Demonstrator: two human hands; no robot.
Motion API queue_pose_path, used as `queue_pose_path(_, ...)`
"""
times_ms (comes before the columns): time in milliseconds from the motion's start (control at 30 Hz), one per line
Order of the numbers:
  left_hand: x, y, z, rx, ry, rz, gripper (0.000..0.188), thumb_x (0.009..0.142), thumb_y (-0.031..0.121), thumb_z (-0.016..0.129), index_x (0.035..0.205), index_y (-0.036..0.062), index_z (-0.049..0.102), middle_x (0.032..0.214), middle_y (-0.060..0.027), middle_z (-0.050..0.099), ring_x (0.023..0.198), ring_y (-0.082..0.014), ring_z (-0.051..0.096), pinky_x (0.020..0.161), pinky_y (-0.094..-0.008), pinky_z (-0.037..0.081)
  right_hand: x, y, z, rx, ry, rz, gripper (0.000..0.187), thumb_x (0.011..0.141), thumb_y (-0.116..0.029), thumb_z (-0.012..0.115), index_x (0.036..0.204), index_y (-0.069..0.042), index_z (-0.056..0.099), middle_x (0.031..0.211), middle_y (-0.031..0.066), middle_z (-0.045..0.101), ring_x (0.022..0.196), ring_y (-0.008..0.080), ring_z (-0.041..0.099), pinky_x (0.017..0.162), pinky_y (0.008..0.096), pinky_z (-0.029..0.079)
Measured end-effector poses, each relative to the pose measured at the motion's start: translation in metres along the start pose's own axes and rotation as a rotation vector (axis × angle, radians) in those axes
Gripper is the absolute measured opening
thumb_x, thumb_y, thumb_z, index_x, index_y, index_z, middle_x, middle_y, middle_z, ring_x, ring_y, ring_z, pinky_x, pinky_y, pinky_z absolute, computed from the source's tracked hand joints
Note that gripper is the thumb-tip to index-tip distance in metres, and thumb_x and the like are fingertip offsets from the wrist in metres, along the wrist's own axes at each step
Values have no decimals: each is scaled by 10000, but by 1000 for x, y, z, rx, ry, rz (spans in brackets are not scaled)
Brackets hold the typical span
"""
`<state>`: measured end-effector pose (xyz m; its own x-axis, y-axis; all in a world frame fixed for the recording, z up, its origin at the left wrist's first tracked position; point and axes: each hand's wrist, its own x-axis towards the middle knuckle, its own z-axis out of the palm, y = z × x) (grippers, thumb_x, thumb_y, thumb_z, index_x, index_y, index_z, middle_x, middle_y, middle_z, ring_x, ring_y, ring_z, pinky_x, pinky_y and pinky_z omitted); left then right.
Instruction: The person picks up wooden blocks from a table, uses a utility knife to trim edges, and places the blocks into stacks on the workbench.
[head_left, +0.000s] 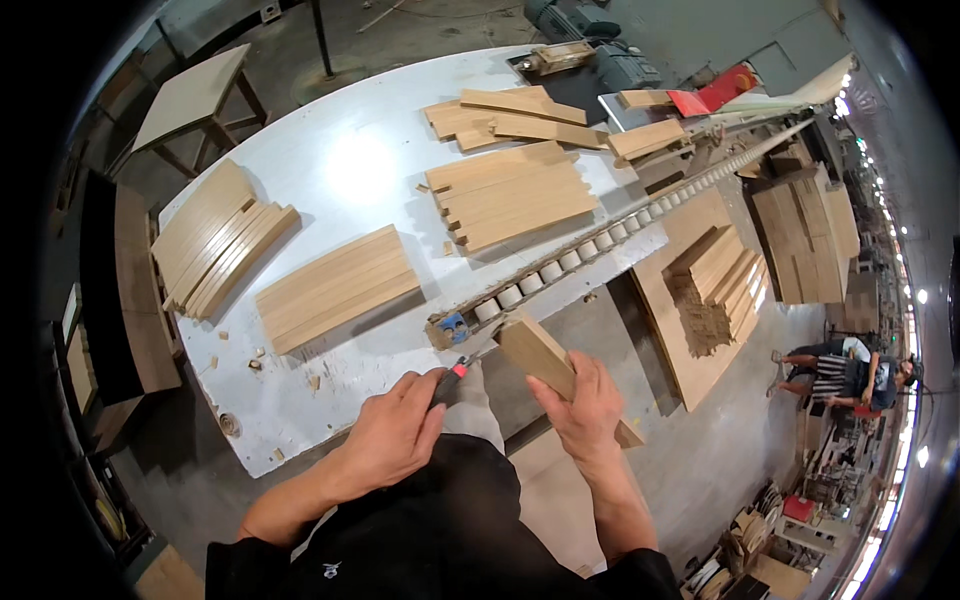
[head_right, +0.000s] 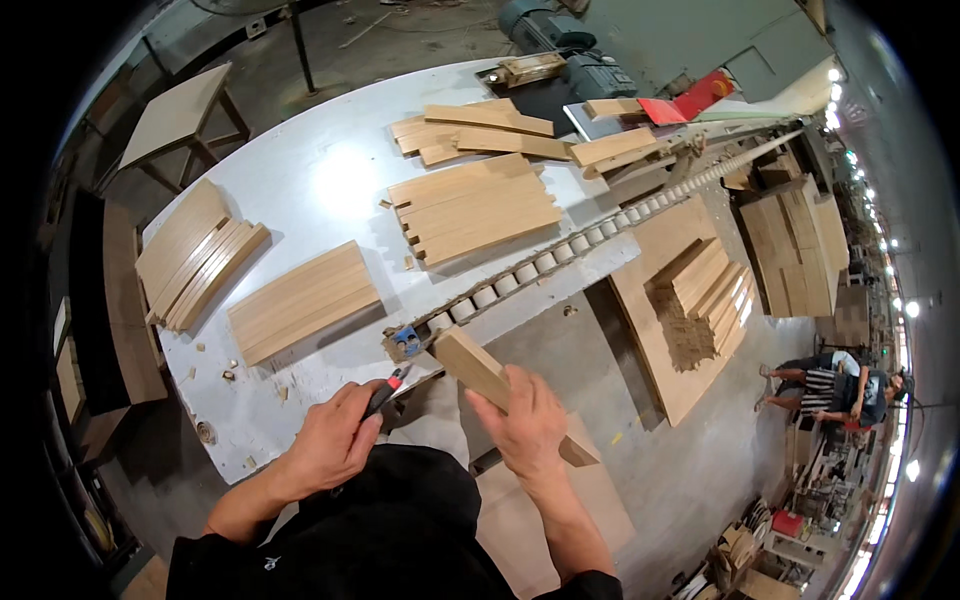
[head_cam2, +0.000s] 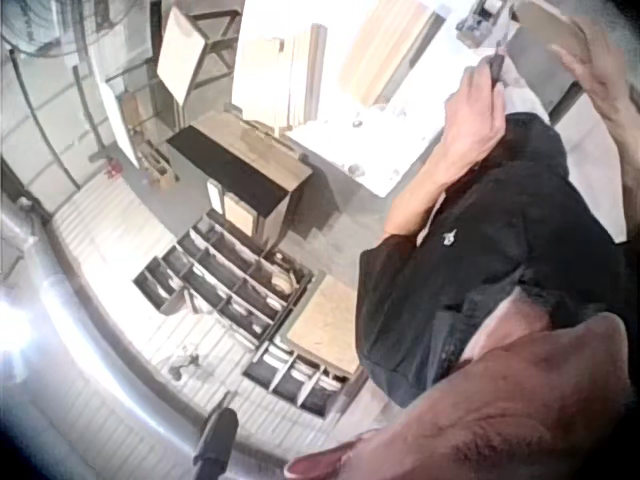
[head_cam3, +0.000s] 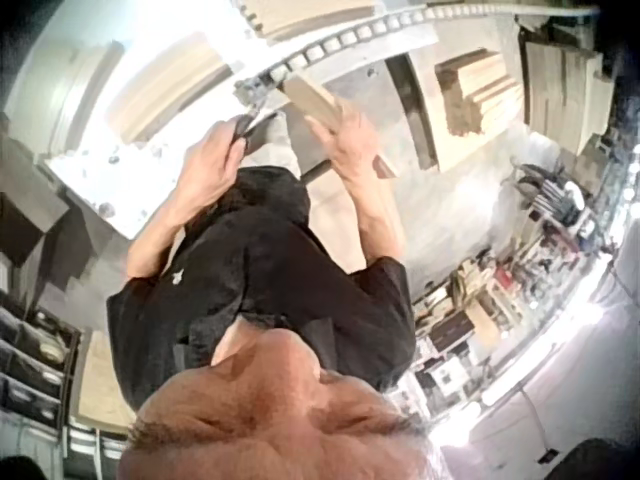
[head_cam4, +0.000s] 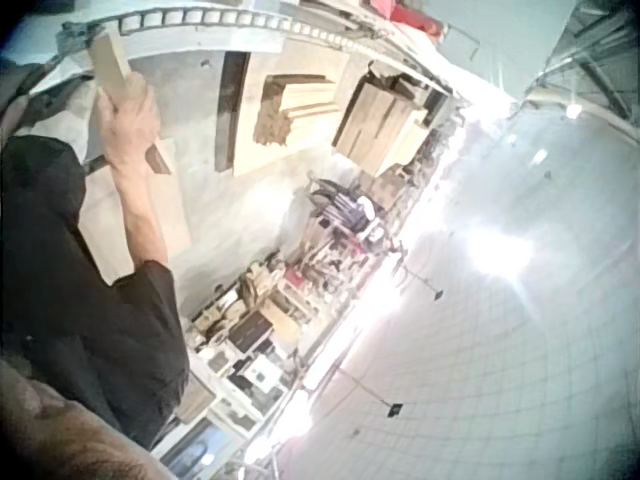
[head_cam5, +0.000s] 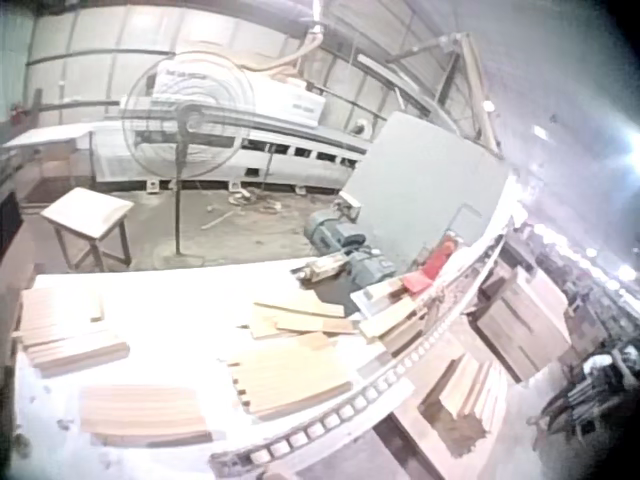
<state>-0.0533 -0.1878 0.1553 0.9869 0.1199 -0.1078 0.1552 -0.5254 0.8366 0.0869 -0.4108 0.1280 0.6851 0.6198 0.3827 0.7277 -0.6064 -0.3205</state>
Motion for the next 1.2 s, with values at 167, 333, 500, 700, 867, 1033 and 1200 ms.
queue_pose_path(167,-11,-16,7,107,22,-112,405,921,126,548,1287,-26,466,986,-229,598,799,-418,626,633,-505,513,8,-14,7,-17,-95,-4,562,708,-236,877,1138,-21,586,939,174,649,787,357,640,647,415,523)
queue_pose_path(333,-27,-18,-17,93,-80,-285,424,876,107,516,1262,-51,442,1035,-236,570,819,-437,634,665,-517,533,41,-29,29,117,-95,-243,510,745,-202,850,1143,-11,595,925,174,652,778,349,641,679,422,522)
queue_pose_path(500,-48,-84,32,-162,59,-515,241,889,191,520,1059,22,545,981,-209,626,816,-453,638,682,-542,511,56,-65,48,740,-599,-219,410,755,-50,756,1126,12,591,983,91,653,879,163,603,795,331,514)
queue_pose_path(700,-91,-87,89,-188,649,-869,307,960,230,462,1191,33,508,1008,-204,594,932,-430,624,770,-527,519,127,-58,102,423,-748,-339,530,758,-202,839,1177,21,604,947,148,677,797,259,623,698,374,519)
queue_pose_path(867,-94,-165,139,-188,1220,-1347,502,886,103,470,1386,67,437,1206,-263,516,1080,-453,536,934,-509,468,146,-73,151,739,-831,-406,424,788,-166,775,1133,14,608,970,115,664,869,227,617,775,375,501)
queue_pose_path(1033,-93,-222,130,69,1360,-1426,635,830,105,633,1411,-1,396,1227,-294,502,1079,-439,529,915,-488,452,154,-113,141,928,-1013,-147,405,836,-146,764,1166,15,593,1031,75,632,939,148,571,828,309,478)
queue_pose_path(1200,-63,-199,77,498,1272,-1010,705,804,181,734,1421,5,441,1398,-245,448,1247,-441,457,1067,-486,358,171,-57,126,972,-939,34,390,869,-233,747,1157,-15,601,924,64,644,785,124,588,700,296,497)
